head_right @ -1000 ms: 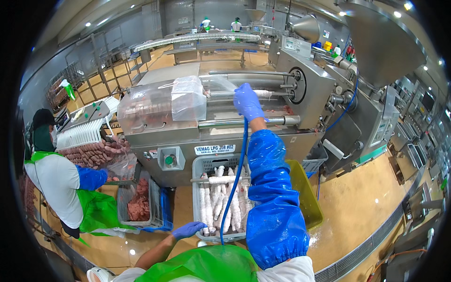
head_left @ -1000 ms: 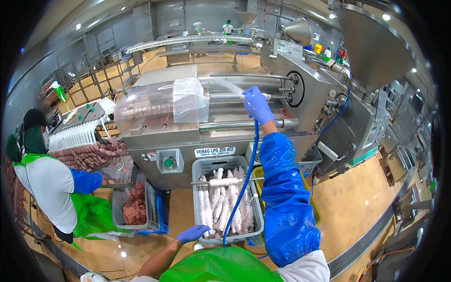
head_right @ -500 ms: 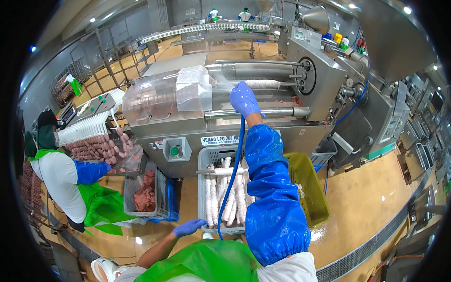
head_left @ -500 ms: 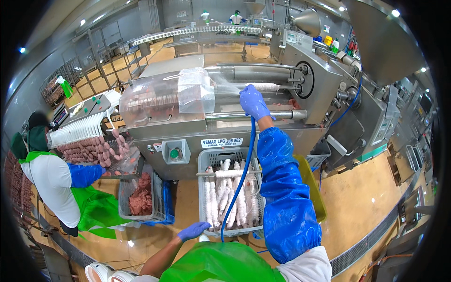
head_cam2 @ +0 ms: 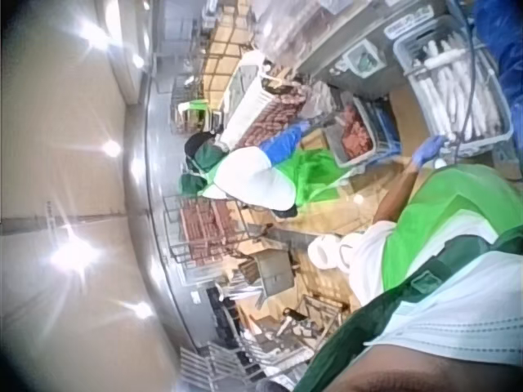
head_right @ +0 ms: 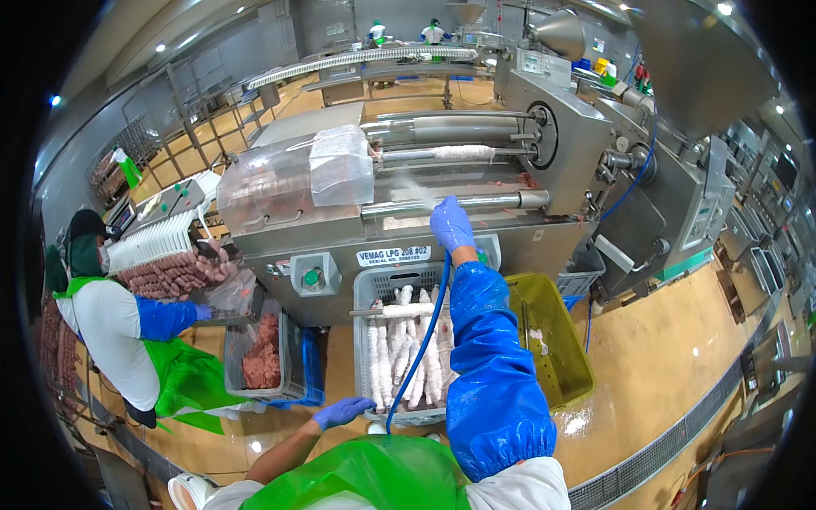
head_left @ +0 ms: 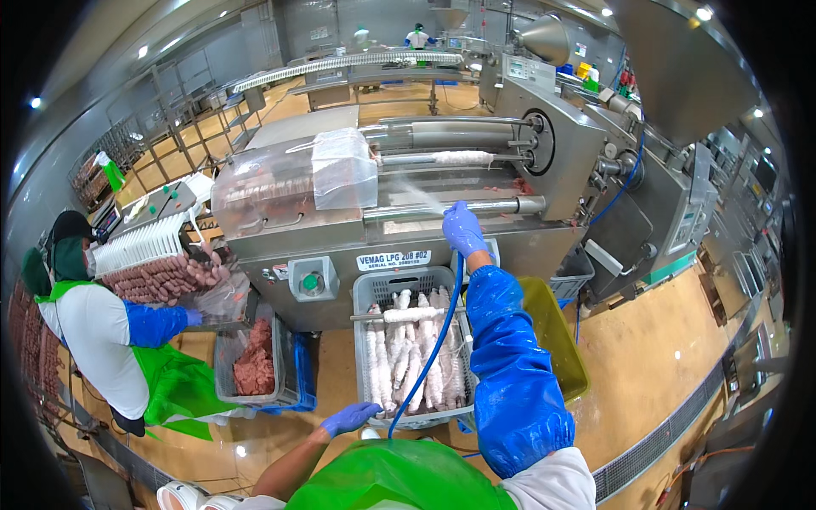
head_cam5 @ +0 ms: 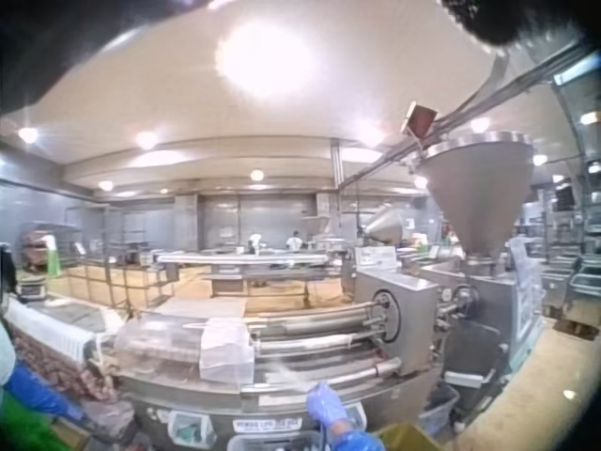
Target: The person operates a sausage-making machine, feeding ground meat into the hopper and guiding the casing as it fills. They adjust the machine's output and collect the formed sausages into a basket. The person also cleans the machine's exterior with a hose.
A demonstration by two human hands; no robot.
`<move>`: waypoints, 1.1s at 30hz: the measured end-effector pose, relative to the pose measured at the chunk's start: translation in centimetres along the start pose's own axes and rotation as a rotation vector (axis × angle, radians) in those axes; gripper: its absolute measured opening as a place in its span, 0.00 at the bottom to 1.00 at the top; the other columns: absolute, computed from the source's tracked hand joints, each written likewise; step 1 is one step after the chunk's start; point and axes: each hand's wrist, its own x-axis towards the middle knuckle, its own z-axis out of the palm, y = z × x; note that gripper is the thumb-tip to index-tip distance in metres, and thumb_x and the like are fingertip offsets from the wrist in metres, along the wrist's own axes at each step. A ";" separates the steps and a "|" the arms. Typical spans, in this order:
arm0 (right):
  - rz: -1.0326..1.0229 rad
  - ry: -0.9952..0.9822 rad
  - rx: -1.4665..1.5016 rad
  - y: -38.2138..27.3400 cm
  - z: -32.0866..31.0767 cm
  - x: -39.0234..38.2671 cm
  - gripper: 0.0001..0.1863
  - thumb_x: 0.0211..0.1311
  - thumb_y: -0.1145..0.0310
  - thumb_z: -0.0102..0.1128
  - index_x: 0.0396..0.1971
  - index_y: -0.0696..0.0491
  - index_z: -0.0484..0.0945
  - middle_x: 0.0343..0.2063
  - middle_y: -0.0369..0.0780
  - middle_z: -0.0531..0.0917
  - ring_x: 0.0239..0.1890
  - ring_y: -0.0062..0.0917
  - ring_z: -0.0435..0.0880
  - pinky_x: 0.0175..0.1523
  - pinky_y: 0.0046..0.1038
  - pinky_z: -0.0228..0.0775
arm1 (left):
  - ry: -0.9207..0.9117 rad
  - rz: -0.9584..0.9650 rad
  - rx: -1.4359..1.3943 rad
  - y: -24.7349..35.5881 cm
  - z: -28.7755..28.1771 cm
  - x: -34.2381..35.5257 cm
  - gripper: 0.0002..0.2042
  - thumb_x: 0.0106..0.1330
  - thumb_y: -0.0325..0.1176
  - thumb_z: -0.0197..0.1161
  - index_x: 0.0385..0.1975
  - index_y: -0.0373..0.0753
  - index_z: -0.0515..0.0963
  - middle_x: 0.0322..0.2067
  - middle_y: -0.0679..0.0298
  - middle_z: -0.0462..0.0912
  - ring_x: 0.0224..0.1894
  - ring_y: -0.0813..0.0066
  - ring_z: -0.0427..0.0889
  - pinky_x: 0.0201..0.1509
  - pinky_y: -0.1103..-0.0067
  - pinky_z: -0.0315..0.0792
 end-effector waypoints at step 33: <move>0.304 -0.057 -0.337 1.2 1.7 -20.6 0.13 0.51 0.70 0.44 0.34 0.63 0.68 0.33 0.61 0.76 0.38 0.51 0.77 0.43 0.46 0.67 | -0.422 0.106 0.148 -3.4 -1.4 -1.2 0.25 0.67 0.52 0.46 0.46 0.34 0.74 0.45 0.56 0.78 0.48 0.70 0.74 0.55 0.76 0.65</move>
